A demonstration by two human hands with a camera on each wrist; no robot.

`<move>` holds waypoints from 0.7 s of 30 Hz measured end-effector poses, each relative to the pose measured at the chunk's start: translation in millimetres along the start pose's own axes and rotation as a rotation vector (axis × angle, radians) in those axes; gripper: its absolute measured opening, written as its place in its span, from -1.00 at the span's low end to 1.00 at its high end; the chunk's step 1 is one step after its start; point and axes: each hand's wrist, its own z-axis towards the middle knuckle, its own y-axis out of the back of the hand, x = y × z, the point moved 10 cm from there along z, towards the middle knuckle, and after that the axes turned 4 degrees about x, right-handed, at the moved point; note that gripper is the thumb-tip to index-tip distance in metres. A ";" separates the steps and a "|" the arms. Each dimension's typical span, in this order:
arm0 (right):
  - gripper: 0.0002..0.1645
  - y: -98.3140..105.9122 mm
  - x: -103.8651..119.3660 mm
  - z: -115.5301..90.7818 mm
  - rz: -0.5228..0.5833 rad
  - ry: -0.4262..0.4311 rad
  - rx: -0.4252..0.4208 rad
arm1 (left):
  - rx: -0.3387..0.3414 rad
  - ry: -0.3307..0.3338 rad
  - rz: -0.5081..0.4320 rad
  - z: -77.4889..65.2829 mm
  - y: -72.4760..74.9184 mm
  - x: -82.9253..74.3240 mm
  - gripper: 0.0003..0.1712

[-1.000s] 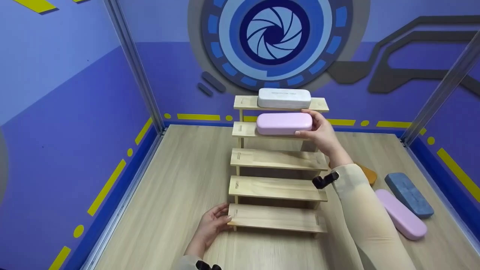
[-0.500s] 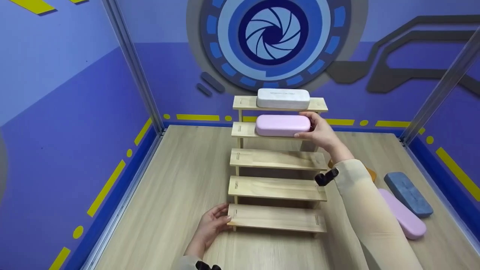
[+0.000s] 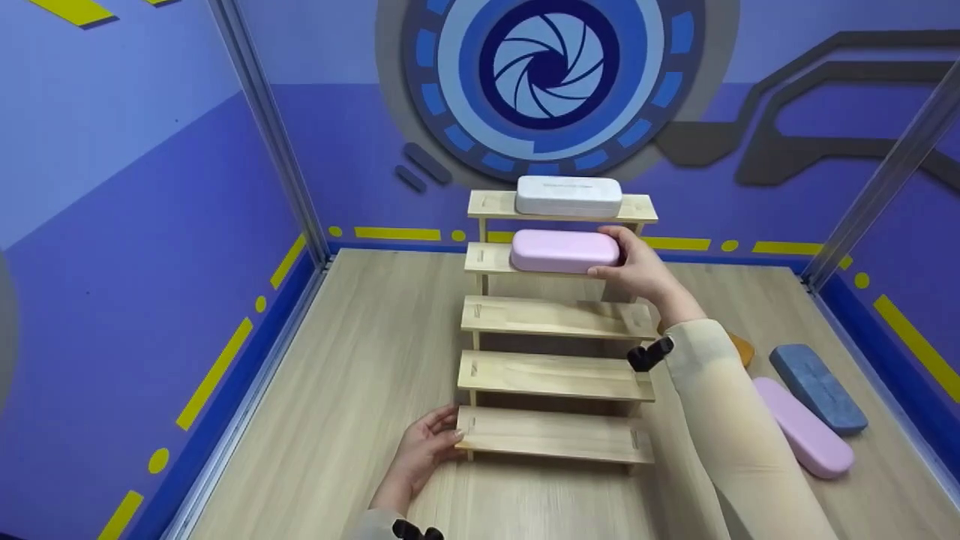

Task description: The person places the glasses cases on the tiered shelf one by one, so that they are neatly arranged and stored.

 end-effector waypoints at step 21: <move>0.04 6.3 -1.2 -9.1 0.186 0.038 -0.042 | -0.001 0.004 0.017 2.3 2.6 1.8 -0.21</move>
